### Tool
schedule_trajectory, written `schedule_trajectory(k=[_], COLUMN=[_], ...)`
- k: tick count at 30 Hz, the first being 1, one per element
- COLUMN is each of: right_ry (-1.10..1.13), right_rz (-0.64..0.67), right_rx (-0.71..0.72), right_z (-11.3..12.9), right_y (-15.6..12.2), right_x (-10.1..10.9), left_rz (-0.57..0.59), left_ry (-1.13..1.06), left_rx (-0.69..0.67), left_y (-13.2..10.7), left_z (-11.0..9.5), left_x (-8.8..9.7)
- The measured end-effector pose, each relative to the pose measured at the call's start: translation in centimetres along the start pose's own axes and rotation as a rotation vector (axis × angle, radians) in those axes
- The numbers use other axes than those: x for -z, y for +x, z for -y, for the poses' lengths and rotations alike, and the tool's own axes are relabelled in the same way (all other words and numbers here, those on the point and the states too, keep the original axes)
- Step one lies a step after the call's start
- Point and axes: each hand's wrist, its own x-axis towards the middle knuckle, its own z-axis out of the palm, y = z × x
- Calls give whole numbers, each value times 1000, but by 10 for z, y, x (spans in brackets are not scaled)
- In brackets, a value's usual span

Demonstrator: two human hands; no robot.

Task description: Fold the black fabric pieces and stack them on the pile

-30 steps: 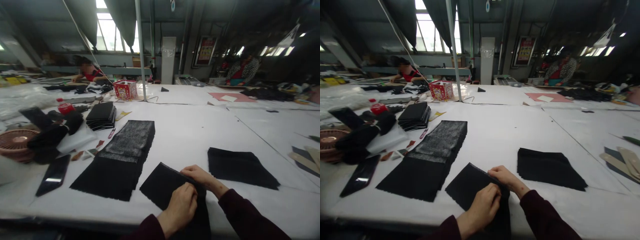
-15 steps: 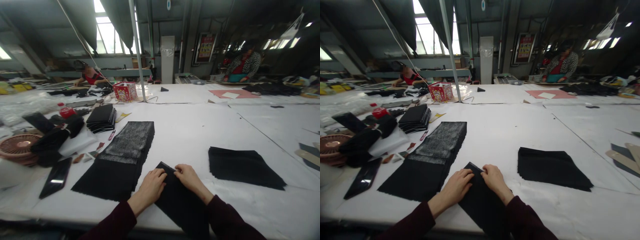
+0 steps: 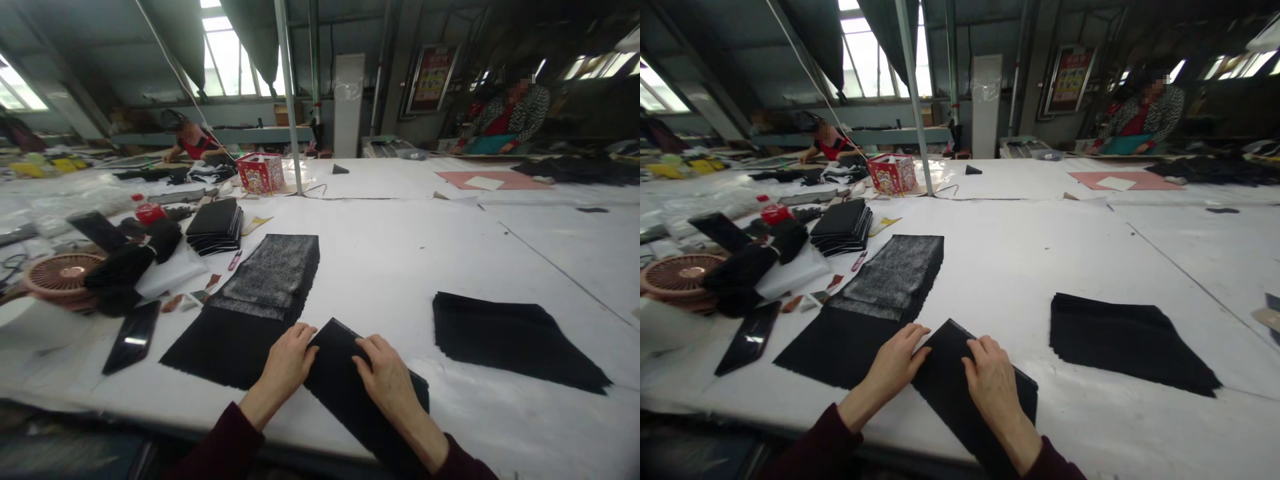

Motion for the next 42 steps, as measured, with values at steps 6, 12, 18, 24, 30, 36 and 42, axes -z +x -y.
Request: schedule_trajectory(k=[6,12,18,24,30,36,42], right_ry=[10,-5,161,288,332,418,731], right_rz=[82,28,-256,-317,-322,-291,-82], right_rx=[121,145,-220,-526,-531,-562,-717], right_z=[41,36,-32,-73,-73,-73,-59], right_y=[-43,-72,-105,-144,-149,-143,-129], right_x=[-9,-6,28,52,49,55,50], left_rz=[1,54,270,343,353,350,439], left_ry=[-38,-115,-116,32,121,-111,-465], left_rx=[90,3,-253,-424,-471,-266,-147], left_y=[-26,-47,-48,-18,0,12,24], left_z=[14,-11,-88,-156,-164,-151,-134], left_x=[13,13,-25,-62,-77,-76,-79])
